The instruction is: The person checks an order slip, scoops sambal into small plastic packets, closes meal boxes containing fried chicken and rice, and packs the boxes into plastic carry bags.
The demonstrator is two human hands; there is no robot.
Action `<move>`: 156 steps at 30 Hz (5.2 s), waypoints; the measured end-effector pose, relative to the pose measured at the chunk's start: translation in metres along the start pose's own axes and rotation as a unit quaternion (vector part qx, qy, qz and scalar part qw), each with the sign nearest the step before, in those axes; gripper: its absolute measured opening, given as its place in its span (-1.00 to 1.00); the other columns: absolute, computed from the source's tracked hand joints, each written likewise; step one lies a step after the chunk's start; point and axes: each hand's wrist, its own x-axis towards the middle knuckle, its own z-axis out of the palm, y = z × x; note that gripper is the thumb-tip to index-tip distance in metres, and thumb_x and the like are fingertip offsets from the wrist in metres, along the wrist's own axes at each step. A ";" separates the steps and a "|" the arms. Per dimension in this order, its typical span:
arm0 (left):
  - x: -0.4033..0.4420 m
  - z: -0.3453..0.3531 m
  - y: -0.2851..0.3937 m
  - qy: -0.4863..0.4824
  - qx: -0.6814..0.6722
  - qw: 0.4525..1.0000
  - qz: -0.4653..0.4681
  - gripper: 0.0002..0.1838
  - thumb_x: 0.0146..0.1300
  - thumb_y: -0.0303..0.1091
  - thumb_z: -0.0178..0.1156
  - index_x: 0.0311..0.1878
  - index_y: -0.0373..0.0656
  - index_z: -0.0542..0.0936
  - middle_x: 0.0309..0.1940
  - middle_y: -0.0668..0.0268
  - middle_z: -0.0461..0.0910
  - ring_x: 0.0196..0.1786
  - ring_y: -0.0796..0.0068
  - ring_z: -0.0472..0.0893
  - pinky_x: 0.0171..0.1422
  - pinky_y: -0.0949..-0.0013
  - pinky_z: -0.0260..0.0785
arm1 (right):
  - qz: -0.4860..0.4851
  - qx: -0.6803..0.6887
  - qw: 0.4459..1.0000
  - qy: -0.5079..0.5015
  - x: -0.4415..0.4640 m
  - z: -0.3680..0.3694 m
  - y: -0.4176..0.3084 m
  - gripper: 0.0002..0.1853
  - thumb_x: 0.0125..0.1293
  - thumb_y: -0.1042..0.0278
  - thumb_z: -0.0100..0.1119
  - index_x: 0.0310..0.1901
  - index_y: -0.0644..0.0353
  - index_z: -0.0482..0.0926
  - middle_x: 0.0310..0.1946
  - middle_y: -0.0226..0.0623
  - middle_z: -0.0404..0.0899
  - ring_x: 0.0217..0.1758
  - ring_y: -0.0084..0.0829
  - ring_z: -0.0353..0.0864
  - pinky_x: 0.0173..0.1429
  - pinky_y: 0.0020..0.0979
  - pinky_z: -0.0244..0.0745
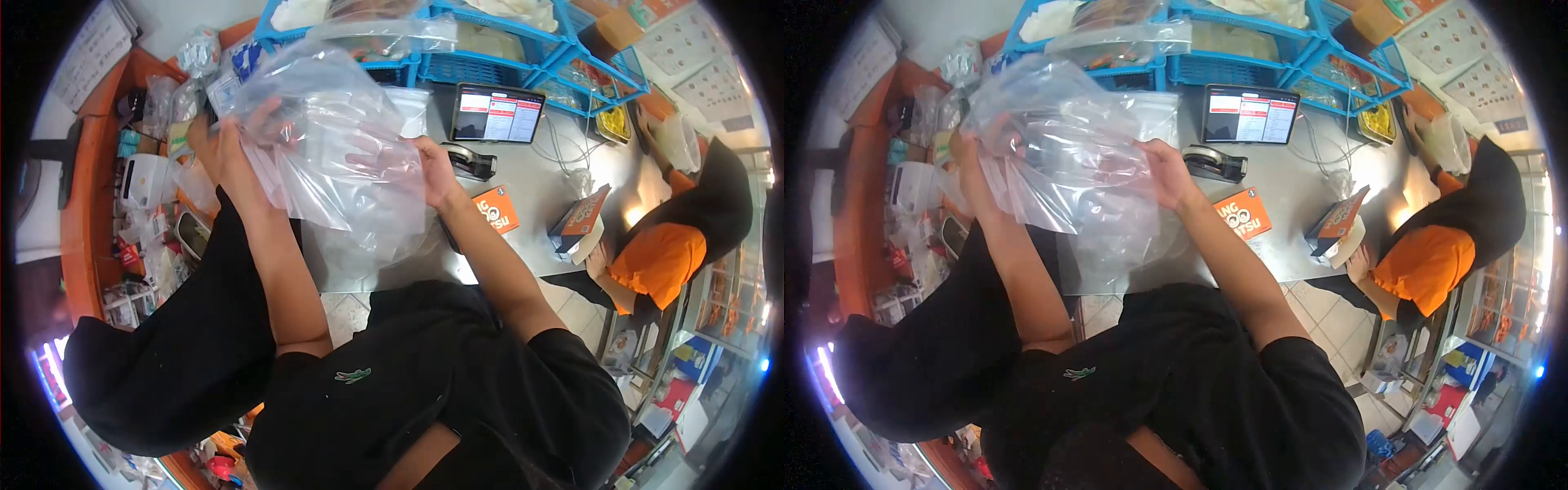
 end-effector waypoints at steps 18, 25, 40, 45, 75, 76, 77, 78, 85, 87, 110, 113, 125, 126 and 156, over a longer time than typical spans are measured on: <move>-0.013 -0.090 -0.081 0.073 0.376 0.916 0.116 -0.78 0.53 -0.23 0.13 0.04 -0.17 0.55 -0.13 0.18 0.62 -0.24 0.36 0.63 -0.18 0.35 0.53 | -0.031 -0.132 0.985 0.105 -0.111 -0.038 0.018 -0.72 0.48 0.39 0.24 0.08 0.41 0.62 0.00 -0.10 0.74 0.05 -0.35 0.77 0.12 -0.42 0.68; -0.196 0.034 -0.086 -0.343 0.525 0.762 -0.161 -0.73 0.26 -0.24 0.45 -0.27 -0.23 0.61 -0.48 0.48 0.45 -0.33 0.68 0.42 -0.28 0.44 0.28 | -0.163 -0.504 0.845 0.077 -0.155 -0.038 0.060 -0.78 0.15 0.35 0.57 -0.29 0.18 0.67 -0.40 -0.45 0.64 -0.33 -0.69 0.56 -0.28 -0.50 0.46; -0.221 0.020 -0.036 -0.082 0.516 0.848 -0.087 -0.58 0.13 -0.68 0.34 0.06 -0.17 0.53 -0.33 0.44 0.44 -0.31 0.65 0.46 -0.24 0.51 0.38 | -0.222 -0.600 0.749 0.172 -0.218 -0.082 -0.086 -0.47 0.08 0.60 0.45 0.06 0.08 0.43 -0.20 -0.38 0.52 -0.09 -0.55 0.53 -0.01 -0.34 0.52; -0.234 0.039 -0.036 -0.199 0.713 0.640 0.204 -0.40 0.01 -0.64 0.43 0.18 -0.12 0.52 0.10 0.20 0.58 0.10 0.58 0.54 0.09 0.41 0.43 | -0.253 -0.604 0.755 0.030 -0.208 -0.061 -0.110 -0.39 0.20 0.61 0.27 0.33 0.16 0.44 -0.18 -0.27 0.54 -0.14 -0.49 0.55 -0.06 -0.39 0.52; -0.225 -0.067 -0.148 0.029 0.523 0.850 -0.060 -0.60 0.53 -0.17 -0.08 0.02 -0.30 0.61 -0.02 0.02 0.67 -0.02 -0.01 0.67 0.01 0.13 0.52 | -0.257 -0.791 0.550 -0.073 -0.110 -0.083 0.045 0.17 -0.13 0.23 0.68 0.54 -0.03 0.13 0.34 -0.02 0.31 0.39 0.02 0.33 0.47 0.00 0.26; -0.226 -0.059 -0.138 0.045 0.574 0.816 -0.039 -0.63 0.51 -0.20 -0.05 -0.01 -0.30 0.62 -0.04 0.01 0.68 -0.04 -0.04 0.67 -0.02 0.14 0.51 | -0.244 -0.827 0.501 -0.070 -0.112 -0.084 0.048 0.13 -0.09 0.19 0.65 0.54 -0.09 0.17 0.31 -0.02 0.33 0.35 0.03 0.35 0.45 0.05 0.27; -0.222 -0.063 -0.148 0.055 0.567 0.813 0.116 -0.79 0.42 -0.33 0.10 -0.08 -0.23 0.64 -0.19 0.11 0.70 -0.17 0.11 0.68 -0.05 0.21 0.50 | -0.228 -0.860 0.452 -0.068 -0.115 -0.086 0.052 0.08 -0.05 0.15 0.62 0.54 -0.14 0.20 0.28 -0.01 0.36 0.32 0.04 0.37 0.44 0.09 0.27; -0.219 -0.056 -0.150 0.076 0.545 0.827 0.112 -0.84 0.37 -0.38 0.14 -0.12 -0.22 0.63 -0.23 0.15 0.69 -0.19 0.18 0.67 -0.05 0.24 0.49 | -0.212 -0.889 0.400 -0.068 -0.119 -0.085 0.053 0.04 -0.02 0.11 0.59 0.53 -0.20 0.23 0.26 -0.01 0.39 0.28 0.06 0.38 0.42 0.13 0.27; -0.207 -0.021 -0.138 -0.057 0.202 0.971 0.118 -0.80 0.21 -0.62 0.19 -0.10 -0.23 0.54 -0.17 0.27 0.59 -0.07 0.51 0.60 0.08 0.41 0.43 | -0.107 -0.961 0.245 -0.074 -0.136 -0.083 0.044 -0.19 0.22 -0.11 0.33 0.52 -0.34 0.29 0.26 -0.05 0.43 0.30 -0.02 0.45 0.29 0.16 0.30; -0.215 0.015 -0.097 -0.089 0.073 0.988 0.101 -0.81 0.22 -0.65 0.17 -0.11 -0.24 0.53 -0.15 0.25 0.60 -0.05 0.50 0.61 0.12 0.39 0.45 | 0.046 -0.954 0.290 -0.057 -0.136 -0.085 0.042 -0.15 0.20 -0.26 0.33 0.51 -0.28 0.29 0.32 -0.03 0.43 0.38 0.04 0.42 0.37 0.22 0.23; 0.269 -0.118 -0.167 0.230 0.671 0.704 0.009 -0.19 0.08 0.22 0.42 0.11 -0.39 0.58 0.09 -0.15 0.64 0.25 -0.37 0.51 0.35 -0.08 0.41 | 0.095 -0.886 0.451 -0.055 -0.151 -0.105 0.033 -0.42 0.36 0.17 0.21 0.36 0.18 0.43 0.52 0.14 0.19 0.56 0.15 0.18 0.61 0.04 0.06; 0.308 -0.130 -0.176 0.165 0.617 0.769 -0.017 -0.26 0.04 0.09 0.47 0.11 -0.38 0.63 -0.03 -0.13 0.70 0.15 -0.14 0.65 0.25 -0.03 0.50 | 0.106 -0.872 0.476 -0.036 -0.145 -0.096 0.033 -0.37 0.36 0.14 0.20 0.41 0.17 0.36 0.54 0.13 0.15 0.57 0.16 0.16 0.61 0.05 0.05; 0.384 -0.232 -0.122 0.213 0.487 0.844 0.071 -0.33 0.14 -0.27 0.42 0.31 -0.23 0.41 0.14 -0.03 0.56 0.05 -0.04 0.60 0.07 -0.11 0.49 | 0.117 -0.833 0.540 0.019 -0.138 -0.091 0.036 -0.20 0.39 0.01 0.19 0.56 0.15 0.17 0.59 0.09 0.02 0.59 0.14 0.08 0.61 0.11 0.00; 0.365 -0.219 -0.113 0.262 0.542 0.792 0.107 -0.36 0.18 -0.23 0.39 0.31 -0.21 0.43 0.10 -0.01 0.60 0.00 -0.04 0.63 0.03 -0.14 0.50 | 0.118 -0.806 0.579 0.038 -0.138 -0.091 0.037 -0.21 0.39 0.01 0.19 0.56 0.15 0.18 0.60 0.09 0.01 0.60 0.14 0.07 0.61 0.11 0.00; 0.329 -0.102 -0.162 0.095 0.666 0.739 0.046 -0.58 0.39 -0.13 0.13 0.04 -0.35 0.55 -0.05 -0.28 0.66 0.10 -0.23 0.65 0.23 -0.12 0.45 | 0.066 -0.831 0.545 0.084 -0.161 -0.078 0.052 -0.40 0.38 0.15 0.25 0.42 0.09 0.42 0.54 0.17 0.14 0.60 0.20 0.12 0.62 0.00 0.09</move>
